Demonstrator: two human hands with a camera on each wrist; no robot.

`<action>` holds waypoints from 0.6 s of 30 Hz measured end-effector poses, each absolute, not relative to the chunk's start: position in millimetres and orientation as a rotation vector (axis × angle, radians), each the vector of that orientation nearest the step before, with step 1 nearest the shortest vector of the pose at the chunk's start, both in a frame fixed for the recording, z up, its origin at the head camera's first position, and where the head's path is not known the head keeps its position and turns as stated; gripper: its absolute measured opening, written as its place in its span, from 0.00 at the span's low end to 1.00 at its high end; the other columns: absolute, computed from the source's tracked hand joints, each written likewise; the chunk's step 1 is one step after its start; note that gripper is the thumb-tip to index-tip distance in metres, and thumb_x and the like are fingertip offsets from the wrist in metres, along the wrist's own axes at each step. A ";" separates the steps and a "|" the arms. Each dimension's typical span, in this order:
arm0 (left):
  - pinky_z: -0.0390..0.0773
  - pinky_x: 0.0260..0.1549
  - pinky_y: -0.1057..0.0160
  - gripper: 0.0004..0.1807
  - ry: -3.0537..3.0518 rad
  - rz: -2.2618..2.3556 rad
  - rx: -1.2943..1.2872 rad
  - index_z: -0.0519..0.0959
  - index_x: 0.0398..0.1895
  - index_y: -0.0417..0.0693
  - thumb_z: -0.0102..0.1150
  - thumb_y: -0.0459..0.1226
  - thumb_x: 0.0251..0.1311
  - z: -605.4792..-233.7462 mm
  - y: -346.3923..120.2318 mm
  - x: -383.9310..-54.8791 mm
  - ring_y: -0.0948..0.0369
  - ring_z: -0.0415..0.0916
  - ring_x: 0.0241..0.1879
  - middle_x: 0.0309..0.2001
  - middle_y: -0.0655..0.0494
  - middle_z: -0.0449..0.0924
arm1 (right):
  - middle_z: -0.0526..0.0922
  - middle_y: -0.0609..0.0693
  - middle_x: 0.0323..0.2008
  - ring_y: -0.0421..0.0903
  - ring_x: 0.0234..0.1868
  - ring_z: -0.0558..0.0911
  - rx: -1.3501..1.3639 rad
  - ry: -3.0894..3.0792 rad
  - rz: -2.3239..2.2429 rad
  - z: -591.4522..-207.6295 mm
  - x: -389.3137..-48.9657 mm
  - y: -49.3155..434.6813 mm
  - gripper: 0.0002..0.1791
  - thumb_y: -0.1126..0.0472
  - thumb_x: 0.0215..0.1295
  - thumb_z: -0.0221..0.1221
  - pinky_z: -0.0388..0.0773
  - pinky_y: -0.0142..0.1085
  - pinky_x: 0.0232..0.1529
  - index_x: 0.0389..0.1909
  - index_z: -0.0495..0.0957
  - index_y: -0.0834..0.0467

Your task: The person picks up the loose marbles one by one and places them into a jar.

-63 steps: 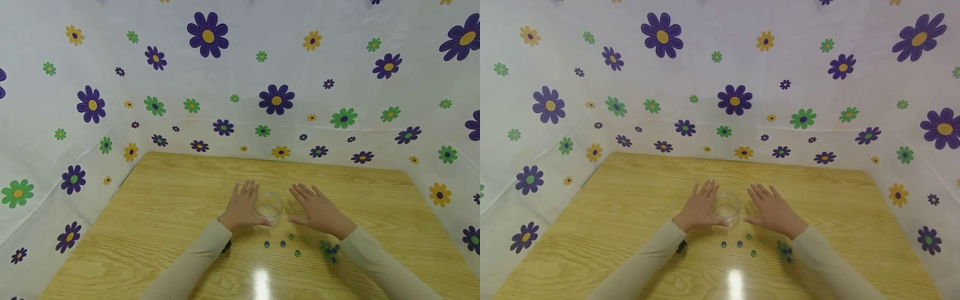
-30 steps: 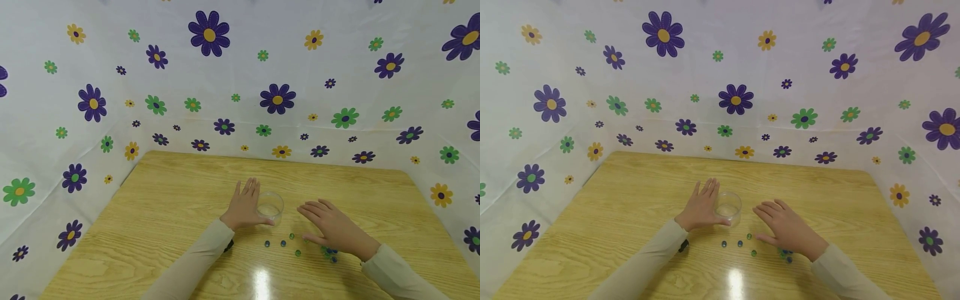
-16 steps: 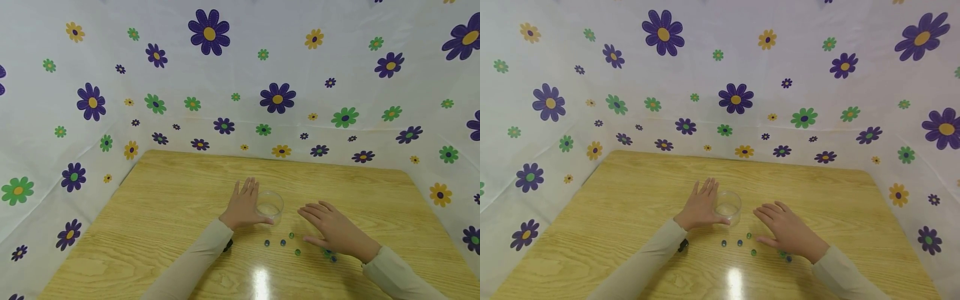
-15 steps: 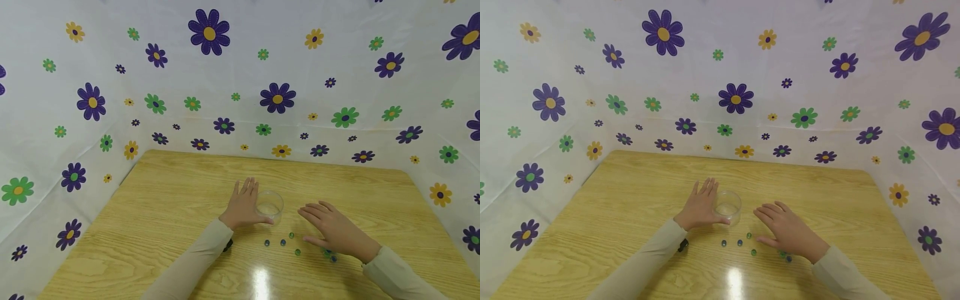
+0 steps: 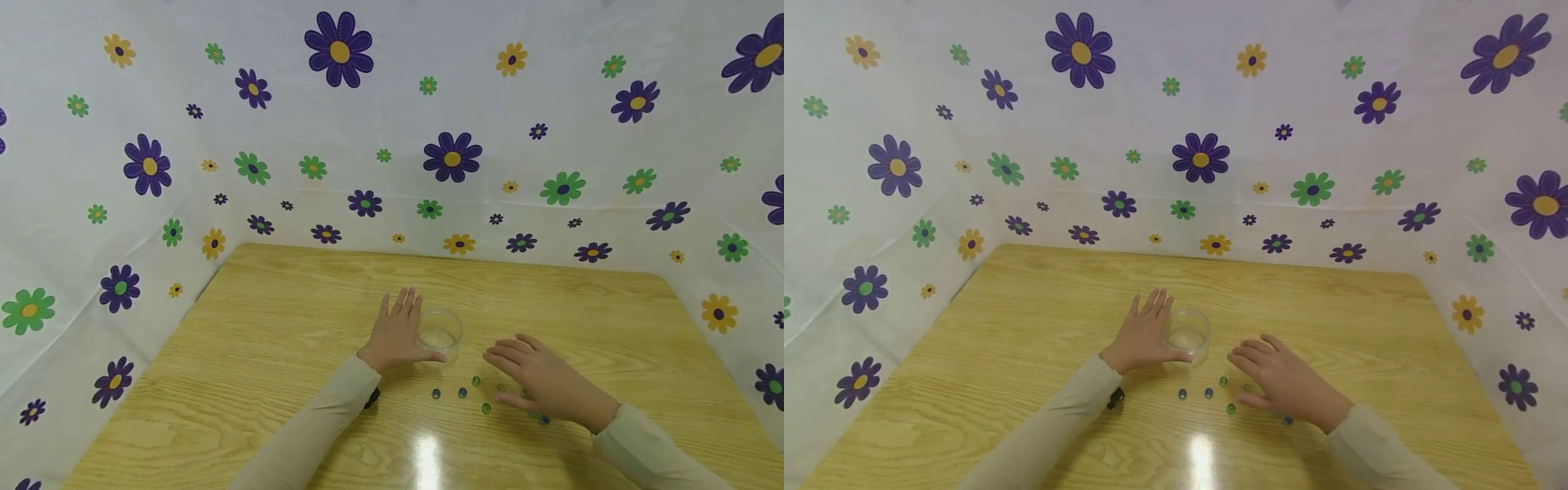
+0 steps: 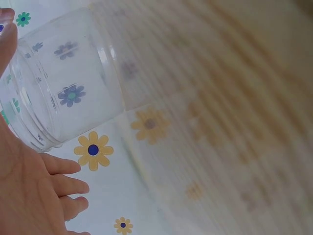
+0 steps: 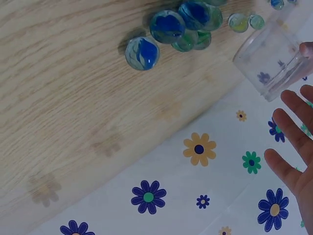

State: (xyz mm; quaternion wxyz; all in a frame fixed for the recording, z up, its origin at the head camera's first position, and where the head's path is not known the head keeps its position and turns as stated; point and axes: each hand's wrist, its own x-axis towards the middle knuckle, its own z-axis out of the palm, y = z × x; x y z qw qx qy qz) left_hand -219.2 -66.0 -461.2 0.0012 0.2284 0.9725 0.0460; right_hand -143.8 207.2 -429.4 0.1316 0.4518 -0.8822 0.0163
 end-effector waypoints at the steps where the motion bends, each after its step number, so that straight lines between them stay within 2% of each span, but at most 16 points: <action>1: 0.39 0.72 0.44 0.67 3.049 0.149 0.715 0.47 0.74 0.39 0.51 0.76 0.40 -461.1 -66.1 -219.1 0.50 0.40 0.75 0.75 0.42 0.44 | 0.80 0.52 0.52 0.52 0.55 0.77 1.322 -2.547 0.047 -430.3 -143.7 207.2 0.34 0.42 0.54 0.64 0.71 0.54 0.57 0.57 0.74 0.59; 6: 0.38 0.72 0.44 0.66 3.032 0.159 0.709 0.46 0.74 0.39 0.51 0.75 0.41 -460.1 -66.2 -218.6 0.50 0.39 0.75 0.75 0.42 0.42 | 0.82 0.50 0.48 0.49 0.51 0.79 1.372 -2.475 0.051 -434.4 -142.3 205.7 0.31 0.42 0.52 0.65 0.74 0.49 0.54 0.52 0.77 0.58; 18: 0.37 0.72 0.45 0.66 3.029 0.163 0.705 0.45 0.74 0.40 0.51 0.75 0.41 -460.8 -66.2 -218.9 0.52 0.36 0.76 0.75 0.43 0.41 | 0.82 0.43 0.39 0.40 0.40 0.79 1.538 -2.368 0.111 -438.7 -135.6 196.0 0.22 0.50 0.46 0.71 0.78 0.39 0.43 0.42 0.81 0.54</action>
